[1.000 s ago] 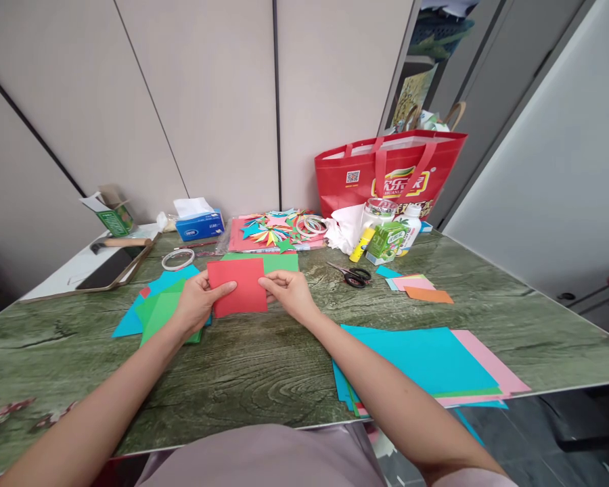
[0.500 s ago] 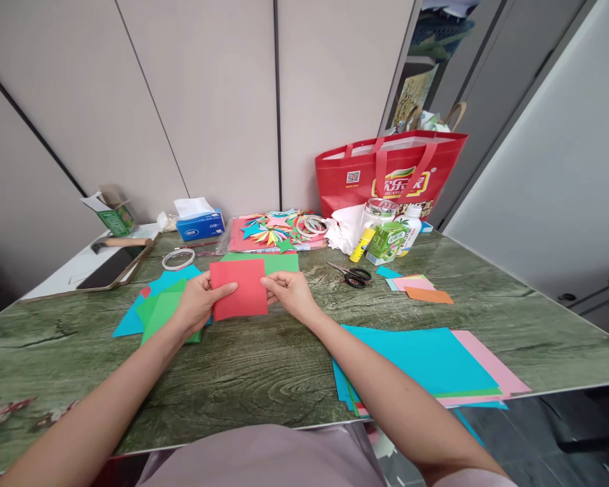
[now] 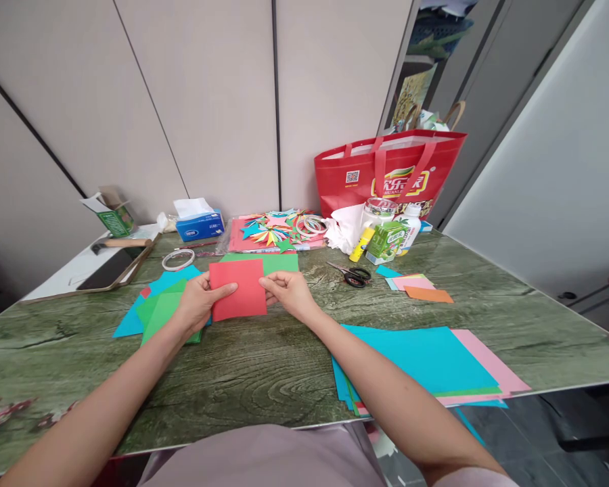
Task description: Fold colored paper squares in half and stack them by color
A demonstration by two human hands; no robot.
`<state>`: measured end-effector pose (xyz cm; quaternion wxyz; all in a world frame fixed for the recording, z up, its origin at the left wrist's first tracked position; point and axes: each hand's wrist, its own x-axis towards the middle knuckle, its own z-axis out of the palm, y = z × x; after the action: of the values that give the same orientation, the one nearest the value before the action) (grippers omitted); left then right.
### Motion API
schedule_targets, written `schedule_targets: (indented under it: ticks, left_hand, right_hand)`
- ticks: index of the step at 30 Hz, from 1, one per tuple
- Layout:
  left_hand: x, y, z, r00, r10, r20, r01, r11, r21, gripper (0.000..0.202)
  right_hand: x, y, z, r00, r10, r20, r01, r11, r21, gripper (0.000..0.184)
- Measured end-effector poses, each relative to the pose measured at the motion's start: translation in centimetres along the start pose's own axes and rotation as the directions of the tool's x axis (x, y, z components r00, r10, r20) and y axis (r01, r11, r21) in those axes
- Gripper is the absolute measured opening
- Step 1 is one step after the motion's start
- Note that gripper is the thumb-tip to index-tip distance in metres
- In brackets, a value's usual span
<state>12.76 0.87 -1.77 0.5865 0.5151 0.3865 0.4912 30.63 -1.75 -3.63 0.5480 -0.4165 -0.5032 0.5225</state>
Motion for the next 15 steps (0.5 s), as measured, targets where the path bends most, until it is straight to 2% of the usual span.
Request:
schedule_targets:
  ticks: [7,15]
  left_hand:
    - [-0.08,0.08,-0.06,1.000,-0.009,0.002,0.009,1.000,-0.011,0.051]
    - [-0.07,-0.06,0.05,1.000,0.001,-0.009,-0.001,1.000,0.004,0.050]
  right_hand:
    - [-0.20,-0.28,0.11,0.999,0.050,-0.003,-0.050,0.998,-0.046,0.031]
    - [-0.05,-0.09,0.10,0.996,0.092,-0.010,-0.092,0.996,-0.011,0.034]
